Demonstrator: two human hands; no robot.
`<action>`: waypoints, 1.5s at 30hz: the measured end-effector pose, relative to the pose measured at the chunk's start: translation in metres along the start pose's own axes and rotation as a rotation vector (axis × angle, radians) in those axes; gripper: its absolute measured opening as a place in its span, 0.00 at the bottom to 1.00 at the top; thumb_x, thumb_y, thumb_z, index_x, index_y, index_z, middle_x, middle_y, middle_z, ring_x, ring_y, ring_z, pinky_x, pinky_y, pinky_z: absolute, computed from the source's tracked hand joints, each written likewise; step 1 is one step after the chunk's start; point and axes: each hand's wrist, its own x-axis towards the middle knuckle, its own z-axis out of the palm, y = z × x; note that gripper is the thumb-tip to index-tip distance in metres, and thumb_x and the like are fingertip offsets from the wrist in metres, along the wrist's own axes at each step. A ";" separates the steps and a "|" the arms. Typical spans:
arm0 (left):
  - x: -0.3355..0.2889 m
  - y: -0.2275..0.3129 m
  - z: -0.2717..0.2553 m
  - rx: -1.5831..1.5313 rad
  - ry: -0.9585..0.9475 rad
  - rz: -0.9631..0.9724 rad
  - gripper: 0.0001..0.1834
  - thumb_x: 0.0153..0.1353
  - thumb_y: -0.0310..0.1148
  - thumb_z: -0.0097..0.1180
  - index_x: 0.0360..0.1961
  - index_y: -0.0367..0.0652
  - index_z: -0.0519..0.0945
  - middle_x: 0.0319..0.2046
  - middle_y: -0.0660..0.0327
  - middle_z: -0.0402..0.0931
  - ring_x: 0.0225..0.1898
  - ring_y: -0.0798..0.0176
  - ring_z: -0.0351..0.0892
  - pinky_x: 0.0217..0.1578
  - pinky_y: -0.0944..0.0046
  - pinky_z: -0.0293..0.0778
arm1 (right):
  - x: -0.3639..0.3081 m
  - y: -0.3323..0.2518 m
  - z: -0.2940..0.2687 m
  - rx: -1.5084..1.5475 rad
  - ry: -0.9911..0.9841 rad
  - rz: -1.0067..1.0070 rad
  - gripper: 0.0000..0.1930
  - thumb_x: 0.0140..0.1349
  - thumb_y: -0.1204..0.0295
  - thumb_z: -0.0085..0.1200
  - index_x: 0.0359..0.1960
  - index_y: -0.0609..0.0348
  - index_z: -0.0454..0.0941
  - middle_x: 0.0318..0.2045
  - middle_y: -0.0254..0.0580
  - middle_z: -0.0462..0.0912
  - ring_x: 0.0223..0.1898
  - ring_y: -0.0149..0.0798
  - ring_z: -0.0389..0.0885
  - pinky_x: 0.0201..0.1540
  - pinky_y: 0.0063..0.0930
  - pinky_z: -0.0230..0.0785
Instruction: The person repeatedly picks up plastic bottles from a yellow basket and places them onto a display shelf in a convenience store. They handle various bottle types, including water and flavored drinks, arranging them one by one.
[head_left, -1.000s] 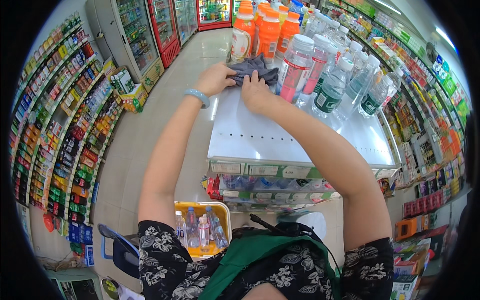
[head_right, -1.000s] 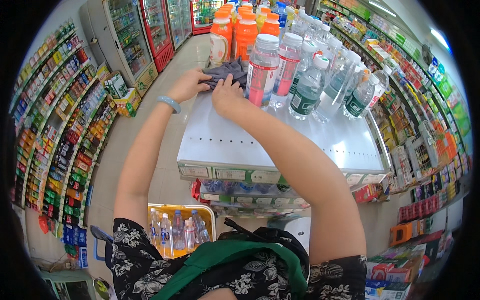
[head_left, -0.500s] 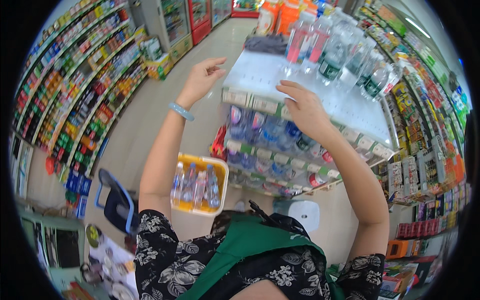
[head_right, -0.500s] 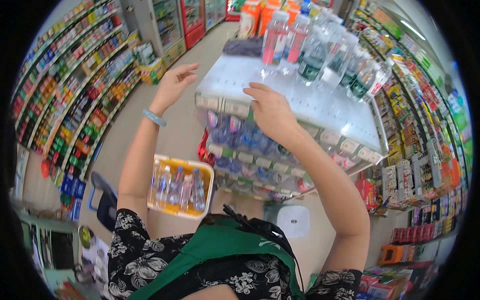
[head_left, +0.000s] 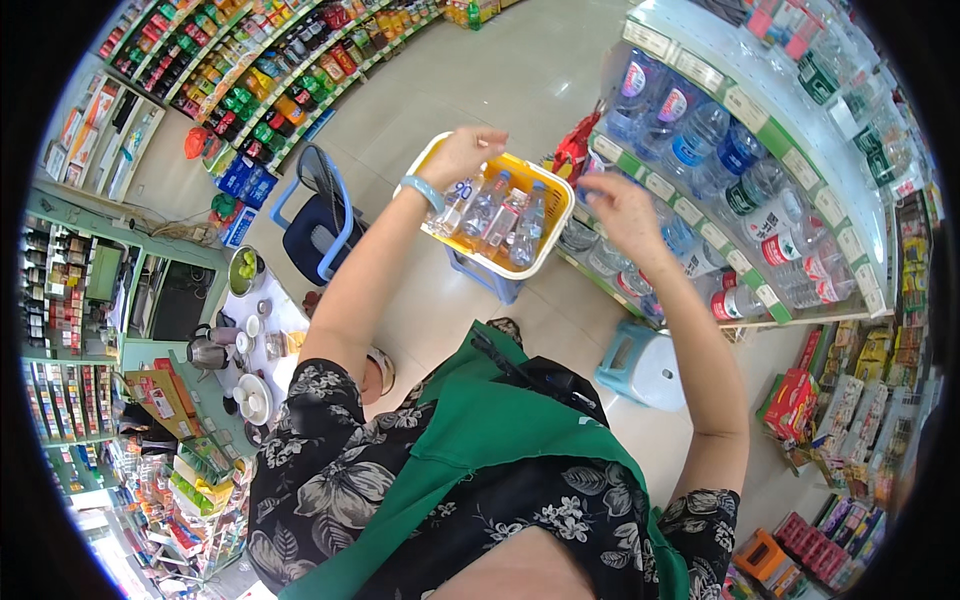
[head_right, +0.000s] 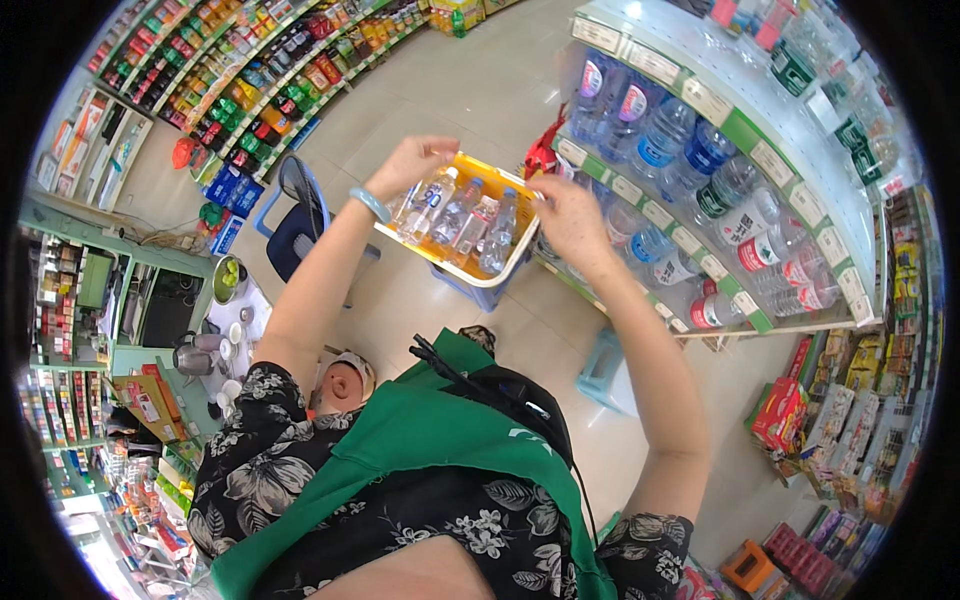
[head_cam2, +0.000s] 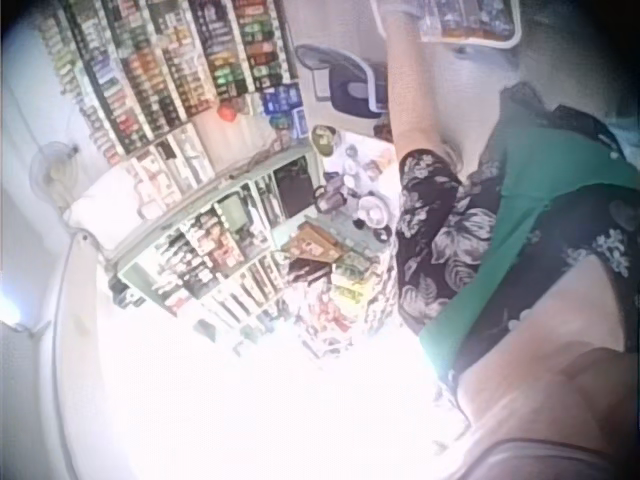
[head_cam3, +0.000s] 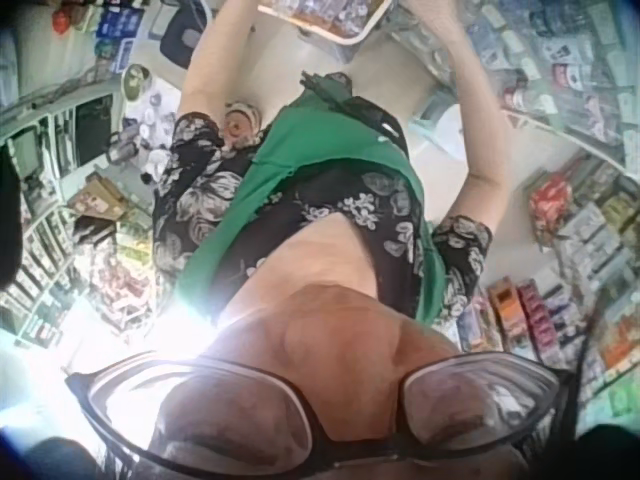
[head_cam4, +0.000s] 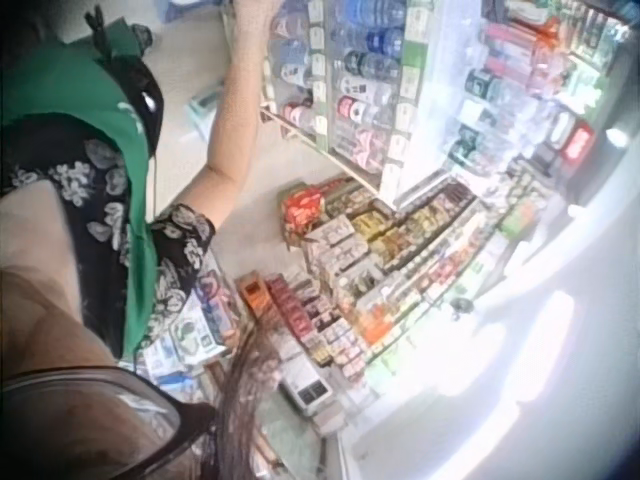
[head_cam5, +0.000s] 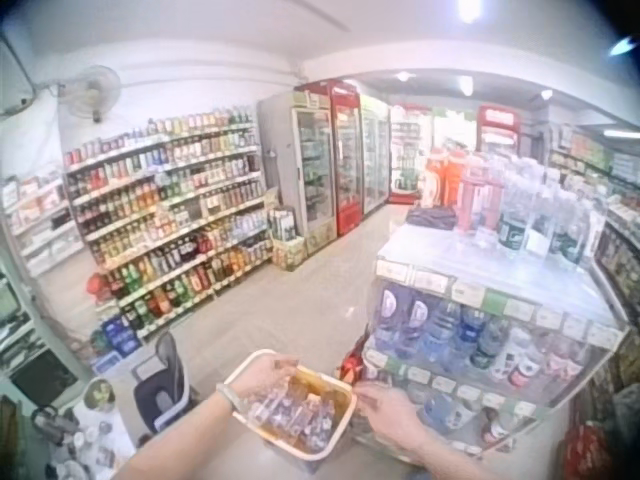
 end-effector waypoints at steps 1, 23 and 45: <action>0.002 -0.023 -0.002 0.025 -0.001 -0.045 0.18 0.60 0.33 0.54 0.50 0.37 0.76 0.43 0.60 0.79 0.43 0.67 0.77 0.45 0.67 0.72 | 0.003 0.002 0.017 0.013 -0.031 0.010 0.11 0.54 0.76 0.52 0.39 0.60 0.79 0.41 0.49 0.79 0.42 0.49 0.78 0.46 0.35 0.70; 0.036 -0.255 0.040 0.512 -0.151 -0.372 0.44 0.39 0.48 0.71 0.50 0.35 0.60 0.46 0.43 0.65 0.44 0.39 0.74 0.42 0.49 0.74 | 0.096 0.160 0.380 0.061 -0.286 0.997 0.29 0.50 0.53 0.58 0.33 0.76 0.75 0.29 0.63 0.79 0.28 0.50 0.80 0.29 0.38 0.71; 0.111 0.033 -0.113 0.500 0.137 0.323 0.41 0.36 0.38 0.71 0.52 0.38 0.66 0.41 0.51 0.69 0.43 0.46 0.73 0.40 0.53 0.74 | 0.267 -0.002 0.145 0.586 0.539 0.569 0.42 0.40 0.56 0.70 0.50 0.71 0.61 0.43 0.55 0.76 0.43 0.44 0.77 0.45 0.36 0.71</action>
